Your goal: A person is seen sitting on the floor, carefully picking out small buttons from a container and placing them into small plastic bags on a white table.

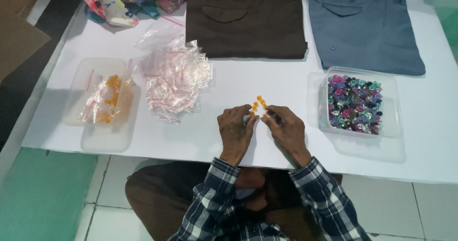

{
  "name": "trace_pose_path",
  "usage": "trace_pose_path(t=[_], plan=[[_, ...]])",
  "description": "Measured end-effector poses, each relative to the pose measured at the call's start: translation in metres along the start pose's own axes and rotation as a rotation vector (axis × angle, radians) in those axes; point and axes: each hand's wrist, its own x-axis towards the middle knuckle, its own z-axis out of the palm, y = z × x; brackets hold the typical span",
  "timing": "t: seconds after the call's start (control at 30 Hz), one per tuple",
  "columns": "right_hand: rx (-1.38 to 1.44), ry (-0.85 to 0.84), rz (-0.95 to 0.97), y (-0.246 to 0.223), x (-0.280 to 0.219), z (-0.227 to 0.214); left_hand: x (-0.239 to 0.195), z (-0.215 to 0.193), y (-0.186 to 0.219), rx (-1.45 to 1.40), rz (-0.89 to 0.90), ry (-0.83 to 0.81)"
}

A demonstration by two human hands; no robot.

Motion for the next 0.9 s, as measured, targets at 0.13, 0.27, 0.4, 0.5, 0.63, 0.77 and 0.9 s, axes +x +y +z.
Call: trace_pose_path(t=[0.13,0.27,0.4,0.5,0.63,0.77,0.9], plan=[[0.035,-0.003,0.015,-0.002,0.000,-0.002,0.003,0.000,-0.003,0.024,-0.012,-0.015],[0.034,-0.001,-0.022,-0.006,-0.004,-0.004,0.000,-0.001,-0.005,-0.022,-0.013,-0.020],[0.065,-0.012,-0.025,-0.005,-0.005,-0.005,-0.003,0.001,-0.009,-0.059,-0.019,-0.039],[0.013,0.007,-0.094,-0.006,-0.006,-0.004,-0.003,0.002,-0.009,-0.108,-0.017,-0.013],[0.052,-0.015,-0.071,-0.003,-0.004,-0.005,-0.002,0.003,-0.009,-0.101,-0.030,-0.022],[0.055,0.002,-0.076,0.004,-0.007,-0.001,-0.003,0.001,-0.007,-0.117,-0.032,-0.021],[0.067,0.012,-0.055,0.003,-0.004,-0.002,0.000,-0.004,-0.001,-0.098,-0.034,-0.036]])
